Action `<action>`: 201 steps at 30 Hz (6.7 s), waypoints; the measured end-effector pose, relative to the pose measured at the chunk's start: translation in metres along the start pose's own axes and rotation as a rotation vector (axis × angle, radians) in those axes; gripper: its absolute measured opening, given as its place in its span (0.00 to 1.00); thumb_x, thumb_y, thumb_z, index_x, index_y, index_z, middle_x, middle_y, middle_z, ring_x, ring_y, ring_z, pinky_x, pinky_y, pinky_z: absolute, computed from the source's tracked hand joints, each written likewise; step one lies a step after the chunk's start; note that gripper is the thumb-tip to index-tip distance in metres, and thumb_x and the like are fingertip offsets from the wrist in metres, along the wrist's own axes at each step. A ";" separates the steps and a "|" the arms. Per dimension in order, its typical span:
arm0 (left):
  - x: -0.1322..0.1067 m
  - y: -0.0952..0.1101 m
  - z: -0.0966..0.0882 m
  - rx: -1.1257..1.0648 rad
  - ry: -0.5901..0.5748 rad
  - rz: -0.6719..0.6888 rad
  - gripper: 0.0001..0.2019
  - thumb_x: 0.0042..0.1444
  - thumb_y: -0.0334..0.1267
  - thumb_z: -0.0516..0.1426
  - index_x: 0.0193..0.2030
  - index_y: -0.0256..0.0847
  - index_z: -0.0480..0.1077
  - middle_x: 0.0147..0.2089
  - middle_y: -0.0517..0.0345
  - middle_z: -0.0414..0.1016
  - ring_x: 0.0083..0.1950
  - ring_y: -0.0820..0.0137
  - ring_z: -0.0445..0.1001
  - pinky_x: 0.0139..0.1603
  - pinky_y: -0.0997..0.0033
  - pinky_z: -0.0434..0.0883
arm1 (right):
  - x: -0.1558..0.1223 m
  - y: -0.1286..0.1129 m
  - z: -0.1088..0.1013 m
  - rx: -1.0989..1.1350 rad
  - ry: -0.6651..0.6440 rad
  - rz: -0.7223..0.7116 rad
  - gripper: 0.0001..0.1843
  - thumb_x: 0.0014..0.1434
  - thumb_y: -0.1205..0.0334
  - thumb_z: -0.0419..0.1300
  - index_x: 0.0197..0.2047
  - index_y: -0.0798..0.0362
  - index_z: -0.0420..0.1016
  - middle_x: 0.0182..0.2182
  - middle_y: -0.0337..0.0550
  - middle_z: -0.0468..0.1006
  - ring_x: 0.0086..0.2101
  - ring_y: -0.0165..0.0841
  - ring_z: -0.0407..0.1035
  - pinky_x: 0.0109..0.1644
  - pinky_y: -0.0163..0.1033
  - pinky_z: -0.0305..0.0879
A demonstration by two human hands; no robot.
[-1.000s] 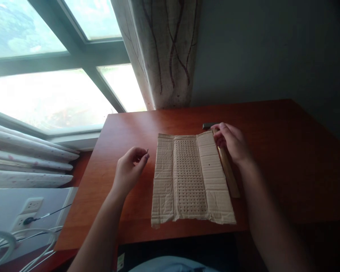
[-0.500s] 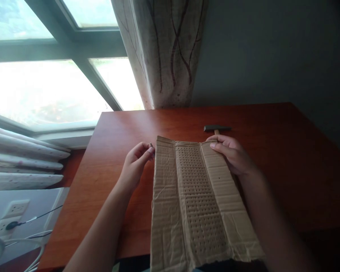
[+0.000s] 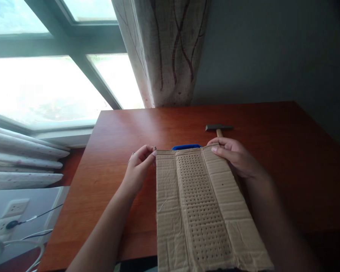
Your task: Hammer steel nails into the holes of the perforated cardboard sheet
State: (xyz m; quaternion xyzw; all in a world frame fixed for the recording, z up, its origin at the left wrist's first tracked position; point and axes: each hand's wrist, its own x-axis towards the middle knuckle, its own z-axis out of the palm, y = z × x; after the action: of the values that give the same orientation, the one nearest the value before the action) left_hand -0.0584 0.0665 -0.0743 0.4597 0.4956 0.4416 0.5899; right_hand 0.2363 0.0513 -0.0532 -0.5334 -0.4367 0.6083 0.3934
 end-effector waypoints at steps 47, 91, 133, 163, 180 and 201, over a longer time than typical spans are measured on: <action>-0.002 -0.001 -0.001 -0.031 0.112 0.044 0.12 0.54 0.44 0.65 0.34 0.39 0.70 0.31 0.61 0.70 0.32 0.73 0.66 0.34 0.75 0.65 | 0.001 0.005 0.008 0.016 0.074 -0.106 0.11 0.60 0.55 0.64 0.44 0.49 0.77 0.39 0.40 0.80 0.39 0.33 0.73 0.42 0.36 0.67; -0.007 -0.006 0.001 -0.018 0.035 0.045 0.11 0.56 0.42 0.65 0.34 0.38 0.70 0.30 0.62 0.68 0.34 0.73 0.66 0.38 0.75 0.65 | -0.002 0.006 0.010 0.139 0.094 -0.085 0.14 0.60 0.50 0.66 0.32 0.51 0.77 0.27 0.38 0.76 0.29 0.30 0.70 0.34 0.34 0.65; -0.003 0.040 0.043 0.652 0.016 0.505 0.03 0.60 0.37 0.61 0.38 0.42 0.76 0.36 0.57 0.81 0.35 0.69 0.77 0.39 0.70 0.71 | -0.005 0.004 0.011 0.066 0.043 -0.081 0.12 0.59 0.52 0.67 0.40 0.50 0.78 0.37 0.42 0.83 0.35 0.35 0.76 0.40 0.39 0.71; 0.004 0.059 0.067 0.758 -0.133 0.552 0.04 0.60 0.36 0.60 0.37 0.42 0.77 0.36 0.56 0.82 0.37 0.66 0.79 0.40 0.69 0.71 | -0.002 -0.001 0.014 0.046 0.000 -0.096 0.15 0.56 0.49 0.68 0.38 0.50 0.77 0.35 0.40 0.83 0.35 0.35 0.76 0.42 0.40 0.71; 0.019 0.046 0.073 0.729 -0.192 0.574 0.03 0.60 0.31 0.60 0.38 0.41 0.75 0.35 0.61 0.82 0.35 0.72 0.80 0.37 0.76 0.73 | 0.000 -0.002 0.015 -0.010 -0.006 -0.127 0.12 0.59 0.54 0.65 0.40 0.53 0.76 0.36 0.42 0.83 0.37 0.34 0.76 0.42 0.38 0.70; 0.019 0.044 0.074 0.898 -0.181 0.564 0.04 0.60 0.31 0.60 0.40 0.43 0.76 0.37 0.62 0.84 0.37 0.69 0.82 0.38 0.72 0.72 | -0.001 -0.002 0.015 -0.027 -0.007 -0.127 0.13 0.59 0.53 0.65 0.41 0.52 0.76 0.36 0.42 0.83 0.37 0.35 0.76 0.41 0.38 0.71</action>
State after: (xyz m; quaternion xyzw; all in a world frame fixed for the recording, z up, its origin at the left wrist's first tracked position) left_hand 0.0138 0.0856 -0.0284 0.8182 0.4403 0.2861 0.2343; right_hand 0.2216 0.0495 -0.0507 -0.5079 -0.4789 0.5782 0.4225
